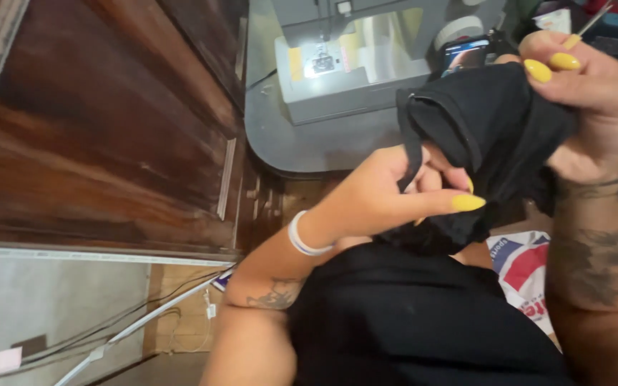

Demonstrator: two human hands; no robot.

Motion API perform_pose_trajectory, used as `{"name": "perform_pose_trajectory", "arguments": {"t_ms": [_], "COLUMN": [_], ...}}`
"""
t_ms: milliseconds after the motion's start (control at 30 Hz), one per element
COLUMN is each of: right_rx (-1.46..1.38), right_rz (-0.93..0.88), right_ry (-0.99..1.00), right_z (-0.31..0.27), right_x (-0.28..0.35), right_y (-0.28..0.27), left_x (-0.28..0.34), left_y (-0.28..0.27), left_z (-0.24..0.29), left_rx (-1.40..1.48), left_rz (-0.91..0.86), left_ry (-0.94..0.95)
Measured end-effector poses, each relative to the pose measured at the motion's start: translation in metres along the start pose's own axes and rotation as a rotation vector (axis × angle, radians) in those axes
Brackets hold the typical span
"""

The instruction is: Hand-sewing a black garment using a needle and thread at an alteration workstation.

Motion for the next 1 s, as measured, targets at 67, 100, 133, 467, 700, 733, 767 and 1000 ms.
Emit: {"name": "perform_pose_trajectory", "arguments": {"t_ms": [67, 100, 133, 467, 700, 733, 767, 1000], "right_rx": [-0.004, -0.002, -0.002, 0.089, -0.055, -0.052, -0.078, 0.116], "right_rz": [-0.013, -0.018, -0.022, 0.031, -0.057, -0.069, -0.044, 0.016], "right_ry": [0.012, 0.018, 0.020, 0.042, 0.157, 0.162, 0.182, 0.203], "right_z": [0.002, 0.003, 0.003, -0.018, 0.007, 0.008, 0.009, 0.024], "right_x": [-0.002, -0.002, -0.003, 0.000, -0.008, -0.008, -0.008, -0.007], "right_y": [-0.009, -0.014, -0.010, -0.026, -0.026, -0.029, -0.034, -0.033], "left_x": [-0.007, -0.007, -0.008, -0.026, -0.044, -0.040, -0.037, -0.032], "left_y": [-0.005, -0.006, -0.006, -0.019, -0.003, -0.008, -0.012, -0.049], "left_z": [-0.005, -0.002, -0.008, -0.018, -0.008, -0.002, 0.002, -0.043], "left_rx": [-0.253, -0.505, -0.506, -0.076, -0.073, -0.077, -0.144, -0.046], "left_rz": [0.153, 0.293, 0.298, 0.017, -0.048, -0.036, -0.037, 0.025], "left_ry": [0.143, 0.286, 0.287, 0.056, 0.068, 0.074, 0.036, -0.129]}}
Point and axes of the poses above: each hand's wrist, its own x-axis away from the middle knuckle, its own y-axis out of the palm, z = x × y, the point moved 6 cm from there along -x, towards the middle knuckle, and after that the axes turned 5 degrees about -z, right-handed, at the moved point
